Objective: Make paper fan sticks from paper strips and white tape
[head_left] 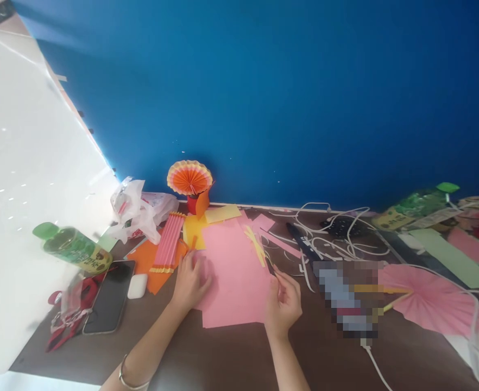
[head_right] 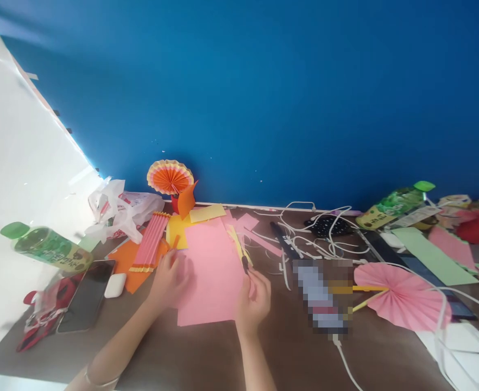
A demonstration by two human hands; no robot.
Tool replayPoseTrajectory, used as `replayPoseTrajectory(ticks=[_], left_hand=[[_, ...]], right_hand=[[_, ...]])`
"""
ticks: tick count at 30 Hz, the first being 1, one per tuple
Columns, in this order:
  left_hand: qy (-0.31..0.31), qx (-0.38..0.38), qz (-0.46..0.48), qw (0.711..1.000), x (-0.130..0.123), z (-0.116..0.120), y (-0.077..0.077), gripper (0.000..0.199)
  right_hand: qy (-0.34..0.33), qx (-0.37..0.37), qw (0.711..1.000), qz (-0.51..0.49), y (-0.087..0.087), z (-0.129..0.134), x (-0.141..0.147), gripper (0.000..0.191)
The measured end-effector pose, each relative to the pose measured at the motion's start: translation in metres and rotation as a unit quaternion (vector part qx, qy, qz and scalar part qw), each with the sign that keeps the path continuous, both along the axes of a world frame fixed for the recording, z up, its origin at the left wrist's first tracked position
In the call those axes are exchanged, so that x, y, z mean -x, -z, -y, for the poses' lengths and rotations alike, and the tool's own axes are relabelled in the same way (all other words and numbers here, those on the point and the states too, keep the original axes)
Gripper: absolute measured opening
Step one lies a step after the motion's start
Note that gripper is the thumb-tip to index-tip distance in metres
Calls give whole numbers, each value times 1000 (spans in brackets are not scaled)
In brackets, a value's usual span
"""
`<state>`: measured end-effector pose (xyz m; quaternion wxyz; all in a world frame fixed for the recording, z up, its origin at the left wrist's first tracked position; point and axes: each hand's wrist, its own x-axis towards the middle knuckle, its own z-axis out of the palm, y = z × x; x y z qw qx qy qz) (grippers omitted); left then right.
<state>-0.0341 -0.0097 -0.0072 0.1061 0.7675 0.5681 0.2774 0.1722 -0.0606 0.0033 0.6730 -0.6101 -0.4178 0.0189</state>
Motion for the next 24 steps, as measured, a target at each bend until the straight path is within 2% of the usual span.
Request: replayPoseTrajectory(ticks=[7, 12, 15, 18, 20, 24], left_hand=[[15, 4, -51, 999, -4, 0, -2, 48], [53, 10, -101, 993, -8, -1, 1, 48], [79, 20, -108, 991, -3, -1, 1, 48], [116, 32, -106, 987, 6, -2, 0, 49], [137, 39, -101, 985, 11, -2, -2, 48], [154, 43, -91, 983, 17, -1, -4, 50]], right_hand=[[3, 3, 999, 35, -2, 2, 1, 12], [44, -22, 985, 165, -2, -1, -10, 10], [77, 4, 969, 236, 6, -8, -26, 10], [44, 78, 962, 257, 18, -16, -35, 18], [16, 129, 952, 278, 24, -19, -32, 22], [-91, 227, 912, 330, 19, -27, -7, 18]])
